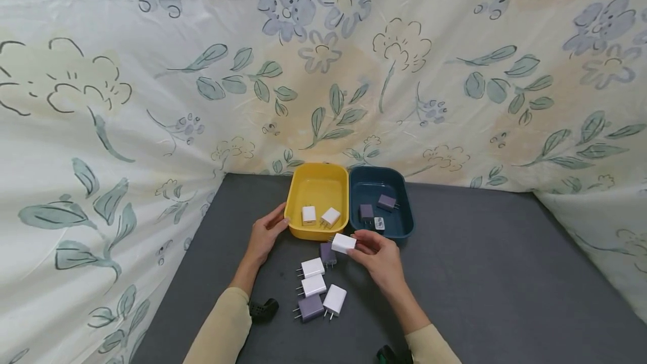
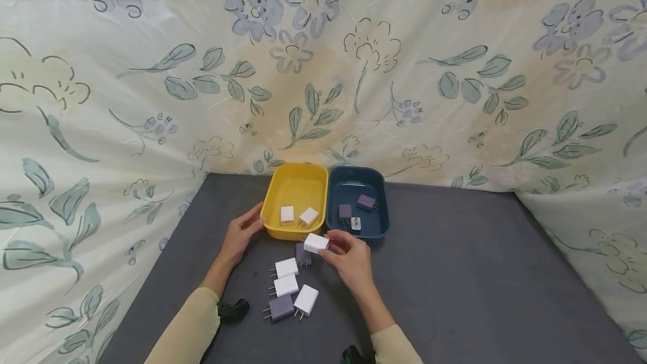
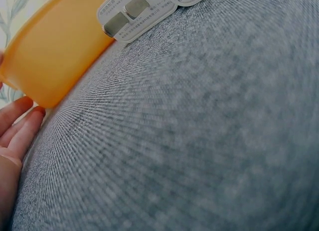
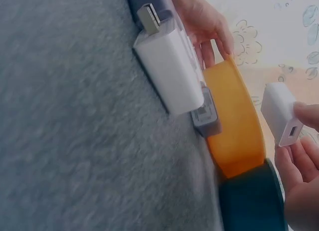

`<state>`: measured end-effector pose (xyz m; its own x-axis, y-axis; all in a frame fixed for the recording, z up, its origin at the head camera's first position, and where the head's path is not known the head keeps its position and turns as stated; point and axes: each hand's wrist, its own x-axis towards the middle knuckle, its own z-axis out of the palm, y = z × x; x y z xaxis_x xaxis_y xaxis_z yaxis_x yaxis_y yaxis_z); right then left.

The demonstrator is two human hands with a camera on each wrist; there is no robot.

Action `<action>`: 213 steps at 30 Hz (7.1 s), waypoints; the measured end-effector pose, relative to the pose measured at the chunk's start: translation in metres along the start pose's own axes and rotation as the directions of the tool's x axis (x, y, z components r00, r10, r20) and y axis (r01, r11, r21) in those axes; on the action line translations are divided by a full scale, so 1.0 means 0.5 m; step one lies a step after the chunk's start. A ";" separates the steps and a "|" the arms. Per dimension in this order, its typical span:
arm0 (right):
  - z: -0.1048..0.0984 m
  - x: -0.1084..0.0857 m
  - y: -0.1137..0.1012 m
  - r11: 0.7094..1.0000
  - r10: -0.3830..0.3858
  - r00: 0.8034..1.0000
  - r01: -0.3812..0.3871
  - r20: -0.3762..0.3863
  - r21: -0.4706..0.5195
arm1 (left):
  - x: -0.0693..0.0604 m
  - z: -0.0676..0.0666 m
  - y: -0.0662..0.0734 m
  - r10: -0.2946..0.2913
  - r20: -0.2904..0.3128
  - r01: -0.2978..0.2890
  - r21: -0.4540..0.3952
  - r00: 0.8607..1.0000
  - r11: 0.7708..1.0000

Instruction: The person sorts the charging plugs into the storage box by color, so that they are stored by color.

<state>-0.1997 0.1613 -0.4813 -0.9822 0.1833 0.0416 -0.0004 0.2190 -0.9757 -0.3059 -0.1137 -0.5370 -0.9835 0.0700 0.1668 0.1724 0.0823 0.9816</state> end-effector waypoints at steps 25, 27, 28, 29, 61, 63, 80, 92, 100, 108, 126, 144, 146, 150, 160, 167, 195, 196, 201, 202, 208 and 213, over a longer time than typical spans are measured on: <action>0.041 0.047 -0.048 0.998 0.013 0.997 -0.008 -0.072 0.064 | -0.022 -0.005 0.057 -0.010 0.062 0.012 -0.034 0.998 0.999; 0.045 0.053 -0.054 0.997 0.024 0.996 -0.018 -0.087 0.073 | -0.021 -0.005 0.058 -0.010 0.062 0.013 -0.034 0.998 0.999; 0.047 0.057 -0.057 0.997 0.030 0.995 -0.022 -0.095 0.077 | -0.020 -0.005 0.059 -0.010 0.060 0.012 -0.033 0.998 0.999; 0.048 0.060 -0.060 0.997 0.029 0.994 -0.021 -0.101 0.075 | -0.020 -0.005 0.060 -0.011 0.060 0.013 -0.032 0.998 0.999; 0.045 0.062 -0.007 0.994 -0.108 0.988 0.108 -0.110 -0.012 | -0.022 -0.006 0.062 -0.013 0.068 0.013 -0.006 0.998 1.000; 0.045 0.060 -0.003 0.994 -0.108 0.989 0.110 -0.105 0.015 | -0.022 -0.006 0.061 -0.009 0.070 0.010 -0.008 0.998 1.000; 0.068 0.034 0.024 0.997 -0.082 0.996 0.082 -0.031 -0.001 | -0.024 -0.009 0.057 -0.016 0.057 0.017 -0.020 0.998 1.000; 0.072 0.038 0.044 0.999 -0.031 0.997 0.031 0.071 -0.008 | 0.001 -0.007 0.000 0.002 0.023 -0.001 -0.024 1.000 1.000; 0.073 0.039 0.054 1.000 -0.001 0.996 0.003 0.091 -0.019 | 0.000 0.000 -0.004 0.019 0.006 -0.019 -0.020 1.000 1.000; 0.078 0.040 0.070 1.000 -0.013 0.994 0.015 0.108 -0.017 | -0.001 -0.002 0.000 0.017 0.009 -0.017 -0.022 1.000 1.000; 0.085 0.038 0.085 0.994 -0.058 0.987 0.071 0.149 -0.083 | -0.011 -0.006 0.032 0.003 0.050 -0.001 -0.034 0.999 0.999; 0.068 0.031 0.087 0.983 -0.040 0.996 0.053 0.078 -0.175 | 0.001 -0.003 0.000 0.030 -0.008 -0.030 -0.001 1.000 1.000; 0.066 0.029 0.089 0.984 -0.036 0.996 0.049 0.078 -0.173 | 0.000 -0.003 0.004 0.018 -0.007 -0.018 -0.006 1.000 1.000; 0.062 0.024 0.091 0.989 -0.016 0.997 0.026 0.076 -0.145 | -0.007 -0.005 0.023 -0.002 0.021 0.003 -0.022 1.000 1.000; 0.058 0.021 0.092 0.991 -0.027 0.992 0.043 0.121 -0.130 | -0.023 -0.003 0.065 -0.018 0.045 0.019 -0.016 0.999 1.000; 0.060 0.017 0.092 0.989 -0.047 0.993 0.061 0.104 -0.137 | -0.017 -0.002 0.044 0.004 0.039 -0.003 -0.032 0.999 0.999; 0.033 0.023 0.059 0.999 -0.016 0.999 0.018 0.051 -0.043 | 0.001 0.000 -0.006 0.034 0.000 -0.034 0.005 0.999 0.999; 0.033 0.023 0.055 0.999 -0.023 0.998 0.025 0.052 -0.046 | 0.001 -0.001 -0.005 0.036 0.000 -0.036 0.003 0.999 0.999; 0.033 0.022 0.031 0.998 -0.043 0.999 0.044 0.028 -0.035 | 0.000 -0.002 -0.004 0.029 0.005 -0.029 0.003 1.000 1.000; 0.032 0.022 0.027 0.998 -0.045 0.999 0.046 0.026 -0.038 | 0.000 -0.002 -0.005 0.027 0.000 -0.027 0.004 1.000 1.000; 0.021 0.024 0.003 0.996 -0.073 0.997 0.074 0.014 -0.053 | -0.001 -0.005 -0.003 0.021 -0.012 -0.020 0.020 1.000 1.000; 0.003 0.030 -0.006 0.997 -0.070 0.997 0.069 -0.026 -0.039 | -0.001 -0.004 -0.002 0.029 0.003 -0.029 0.004 1.000 1.000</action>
<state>-0.2146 0.1620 -0.4779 -0.9745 0.1925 0.1154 -0.0609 0.2682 -0.9614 -0.3057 -0.1158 -0.5378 -0.9780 0.0752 0.1947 0.2008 0.0841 0.9760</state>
